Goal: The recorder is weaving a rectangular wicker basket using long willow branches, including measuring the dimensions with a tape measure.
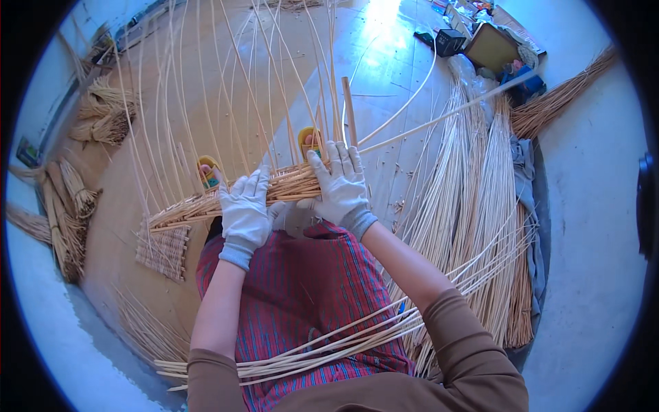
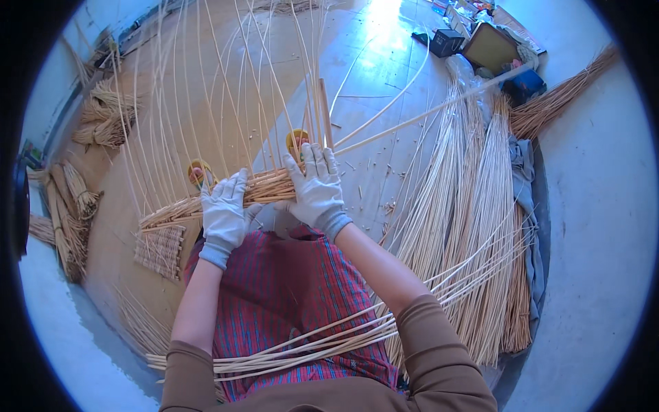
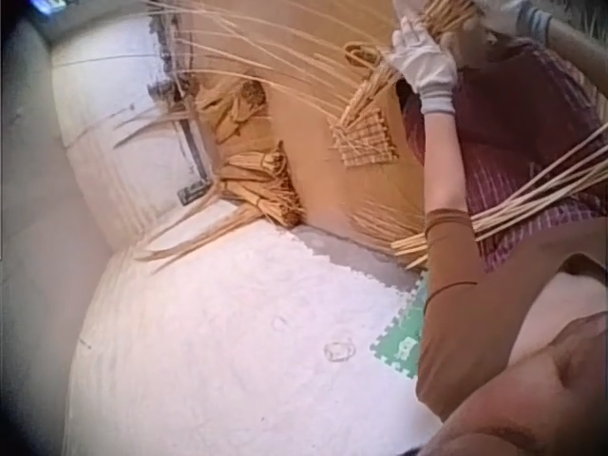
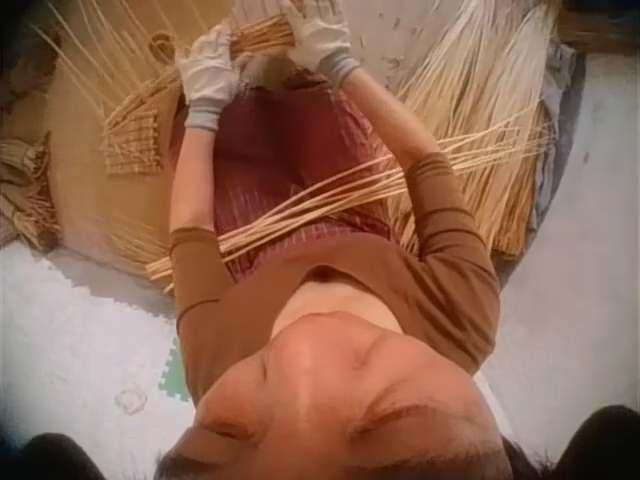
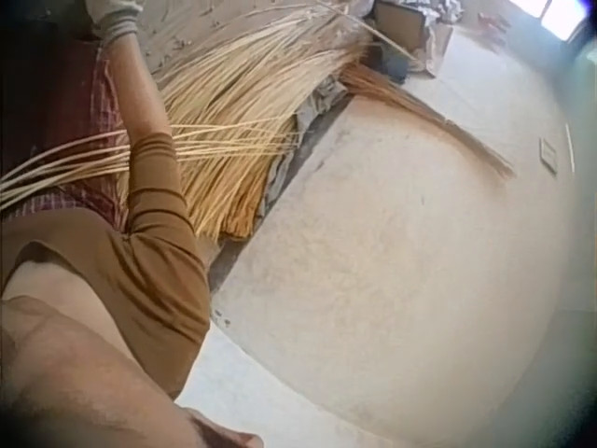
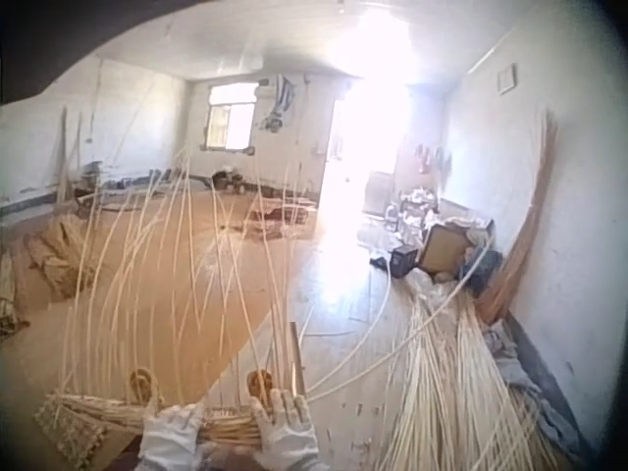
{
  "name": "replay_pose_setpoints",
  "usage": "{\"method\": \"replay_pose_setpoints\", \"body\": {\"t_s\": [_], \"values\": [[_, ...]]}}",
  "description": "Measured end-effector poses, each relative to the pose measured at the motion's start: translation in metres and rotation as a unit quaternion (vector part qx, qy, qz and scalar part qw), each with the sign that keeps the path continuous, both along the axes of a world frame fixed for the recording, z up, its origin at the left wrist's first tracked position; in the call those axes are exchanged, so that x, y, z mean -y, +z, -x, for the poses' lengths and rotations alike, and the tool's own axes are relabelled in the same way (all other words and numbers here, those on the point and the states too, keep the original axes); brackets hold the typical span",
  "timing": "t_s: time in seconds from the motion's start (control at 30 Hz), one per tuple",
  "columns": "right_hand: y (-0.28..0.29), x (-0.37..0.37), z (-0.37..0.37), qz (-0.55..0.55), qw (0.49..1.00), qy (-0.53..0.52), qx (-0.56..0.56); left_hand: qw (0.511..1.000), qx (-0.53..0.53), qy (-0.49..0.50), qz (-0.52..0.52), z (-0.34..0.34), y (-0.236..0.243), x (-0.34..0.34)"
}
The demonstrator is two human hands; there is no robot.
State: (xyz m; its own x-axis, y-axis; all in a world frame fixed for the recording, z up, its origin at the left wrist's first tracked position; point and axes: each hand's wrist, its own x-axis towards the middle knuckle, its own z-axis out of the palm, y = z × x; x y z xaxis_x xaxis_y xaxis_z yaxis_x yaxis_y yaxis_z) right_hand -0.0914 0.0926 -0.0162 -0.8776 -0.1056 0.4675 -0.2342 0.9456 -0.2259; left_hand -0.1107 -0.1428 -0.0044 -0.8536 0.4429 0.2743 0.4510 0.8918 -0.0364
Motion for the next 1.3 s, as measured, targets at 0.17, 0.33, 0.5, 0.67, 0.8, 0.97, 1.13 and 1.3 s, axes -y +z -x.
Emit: {"method": "replay_pose_setpoints", "body": {"t_s": [0.17, 0.33, 0.5, 0.67, 0.8, 0.97, 1.13, 1.3], "values": [[0.008, 0.010, 0.016, 0.000, 0.999, -0.039, 0.003, 0.999, -0.007, 0.033, 0.026, 0.019, -0.001, -0.011], [-0.013, 0.016, 0.025, 0.016, 0.996, -0.080, -0.043, 0.992, -0.117, 0.041, 0.006, 0.023, -0.015, -0.020], [-0.019, 0.019, -0.001, 0.053, 0.995, -0.080, -0.011, 0.996, -0.086, 0.035, 0.007, -0.004, -0.019, -0.016], [0.001, -0.018, -0.098, 0.194, 0.971, 0.039, 0.131, 0.992, -0.035, -0.034, -0.117, -0.069, -0.049, -0.002], [0.032, -0.100, -0.231, 0.448, 0.739, 0.194, 0.465, 0.991, 0.006, -0.065, -0.115, -0.101, -0.080, 0.031], [0.023, -0.171, -0.407, 0.361, 0.604, 0.021, 0.711, 0.997, -0.012, -0.073, -0.010, -0.093, -0.102, 0.050], [-0.141, -0.169, -0.442, 0.221, 0.831, -0.259, 0.441, 0.997, 0.004, -0.073, -0.014, -0.092, -0.098, 0.043], [-0.301, -0.138, -0.414, 0.267, 0.803, -0.437, 0.306, 0.997, -0.011, -0.047, 0.062, -0.093, -0.096, 0.042]]}}
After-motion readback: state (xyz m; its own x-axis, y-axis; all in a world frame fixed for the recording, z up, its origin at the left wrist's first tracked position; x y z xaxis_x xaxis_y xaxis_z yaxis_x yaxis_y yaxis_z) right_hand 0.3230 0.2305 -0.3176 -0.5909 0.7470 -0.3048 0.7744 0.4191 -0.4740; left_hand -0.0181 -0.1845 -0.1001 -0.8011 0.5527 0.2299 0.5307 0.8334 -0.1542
